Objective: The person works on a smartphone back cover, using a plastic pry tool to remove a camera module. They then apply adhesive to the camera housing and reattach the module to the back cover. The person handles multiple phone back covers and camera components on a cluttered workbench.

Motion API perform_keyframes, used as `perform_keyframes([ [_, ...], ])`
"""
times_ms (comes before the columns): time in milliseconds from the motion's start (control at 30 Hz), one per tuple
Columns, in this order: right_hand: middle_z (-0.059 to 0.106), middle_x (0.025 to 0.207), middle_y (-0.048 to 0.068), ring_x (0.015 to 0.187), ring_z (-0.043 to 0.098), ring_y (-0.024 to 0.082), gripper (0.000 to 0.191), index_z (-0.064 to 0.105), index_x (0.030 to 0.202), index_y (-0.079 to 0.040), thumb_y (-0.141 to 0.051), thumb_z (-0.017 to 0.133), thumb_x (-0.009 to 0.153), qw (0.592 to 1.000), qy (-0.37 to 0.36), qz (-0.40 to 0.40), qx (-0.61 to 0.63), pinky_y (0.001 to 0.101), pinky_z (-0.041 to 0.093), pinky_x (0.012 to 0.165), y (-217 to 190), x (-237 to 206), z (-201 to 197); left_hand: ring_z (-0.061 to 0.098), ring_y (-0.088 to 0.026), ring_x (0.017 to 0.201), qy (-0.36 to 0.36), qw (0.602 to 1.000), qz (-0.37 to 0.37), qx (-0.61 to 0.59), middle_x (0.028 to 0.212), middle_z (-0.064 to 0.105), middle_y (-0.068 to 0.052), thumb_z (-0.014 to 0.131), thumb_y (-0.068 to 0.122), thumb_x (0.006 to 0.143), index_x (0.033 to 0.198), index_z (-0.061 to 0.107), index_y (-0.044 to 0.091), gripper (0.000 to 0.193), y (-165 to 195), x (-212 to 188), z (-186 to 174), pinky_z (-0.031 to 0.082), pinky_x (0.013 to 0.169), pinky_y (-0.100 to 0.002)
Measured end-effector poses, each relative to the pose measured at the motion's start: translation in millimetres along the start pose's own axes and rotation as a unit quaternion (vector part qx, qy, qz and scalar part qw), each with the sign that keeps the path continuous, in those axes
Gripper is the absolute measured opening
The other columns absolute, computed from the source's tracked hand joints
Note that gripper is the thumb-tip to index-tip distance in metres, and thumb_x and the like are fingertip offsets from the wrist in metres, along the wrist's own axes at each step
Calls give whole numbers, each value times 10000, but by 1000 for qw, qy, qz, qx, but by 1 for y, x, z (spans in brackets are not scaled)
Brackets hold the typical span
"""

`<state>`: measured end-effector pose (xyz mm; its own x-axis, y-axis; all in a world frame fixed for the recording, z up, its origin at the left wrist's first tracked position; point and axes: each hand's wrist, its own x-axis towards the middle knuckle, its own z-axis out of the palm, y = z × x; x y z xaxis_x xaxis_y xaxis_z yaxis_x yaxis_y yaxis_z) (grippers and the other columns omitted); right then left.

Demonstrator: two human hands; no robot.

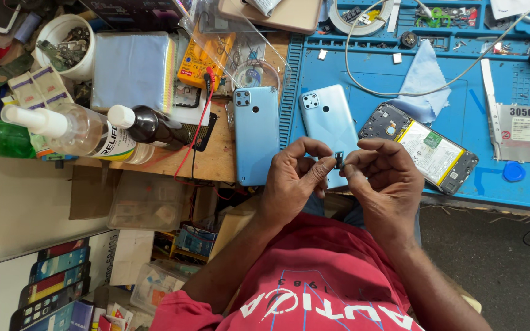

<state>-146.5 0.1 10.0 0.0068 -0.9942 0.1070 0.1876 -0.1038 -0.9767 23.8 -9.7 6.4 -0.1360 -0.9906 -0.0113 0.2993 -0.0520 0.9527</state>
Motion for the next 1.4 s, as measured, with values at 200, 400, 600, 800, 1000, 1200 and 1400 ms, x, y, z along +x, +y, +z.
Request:
perform_keyframes([
  [200,681,1036,57,954,663,76,399,549,1320,-14,119,658,960,997,-10,-37,-73,203,553,842,-3,1,4,655,-50,714,-14,998,11,53,814,688,-16,656,172,1051,1152,722,13,200,-4,-7,-2,573,630,-203],
  [400,678,1024,33,943,657,58,429,556,1315,-29,117,670,928,994,-13,-14,-111,193,540,800,-9,2,3,652,-53,707,-16,999,-11,28,807,703,-27,678,164,1034,1116,749,-1,197,-8,-3,-6,573,623,-211],
  [600,672,1012,24,938,648,58,468,565,1319,-32,139,655,893,990,-24,-10,-136,200,546,823,-12,4,1,653,-57,698,-20,1000,-23,8,805,712,-29,669,176,1037,1106,749,-16,219,-11,-2,-7,573,619,-217],
  [800,661,1014,19,952,648,60,477,560,1322,-32,142,649,888,989,-36,-18,-139,203,555,849,-12,5,1,659,-66,677,-16,999,-23,28,767,700,-41,657,173,1046,1103,754,-21,223,-12,-2,-7,570,611,-218],
  [1000,665,1017,16,955,646,57,454,569,1313,-33,130,665,901,988,-34,-15,-148,200,552,842,-11,4,1,669,-77,678,-22,1000,-22,6,765,705,-59,646,173,1050,1123,742,-29,236,-12,-3,-8,579,623,-224],
  [1200,666,1011,12,950,647,51,439,570,1302,-35,127,664,906,988,-40,-15,-149,191,553,809,-12,6,0,677,-88,683,-20,999,-27,-12,772,708,-68,635,171,1055,1125,736,-44,248,-14,-1,-8,582,618,-221],
  [1400,664,991,15,917,640,41,412,582,1295,-42,114,659,922,993,-41,1,-111,186,554,758,-10,8,-1,691,-99,723,-24,998,-26,-52,844,728,-88,635,154,1062,1111,733,-53,235,-15,-2,-11,593,644,-227],
])
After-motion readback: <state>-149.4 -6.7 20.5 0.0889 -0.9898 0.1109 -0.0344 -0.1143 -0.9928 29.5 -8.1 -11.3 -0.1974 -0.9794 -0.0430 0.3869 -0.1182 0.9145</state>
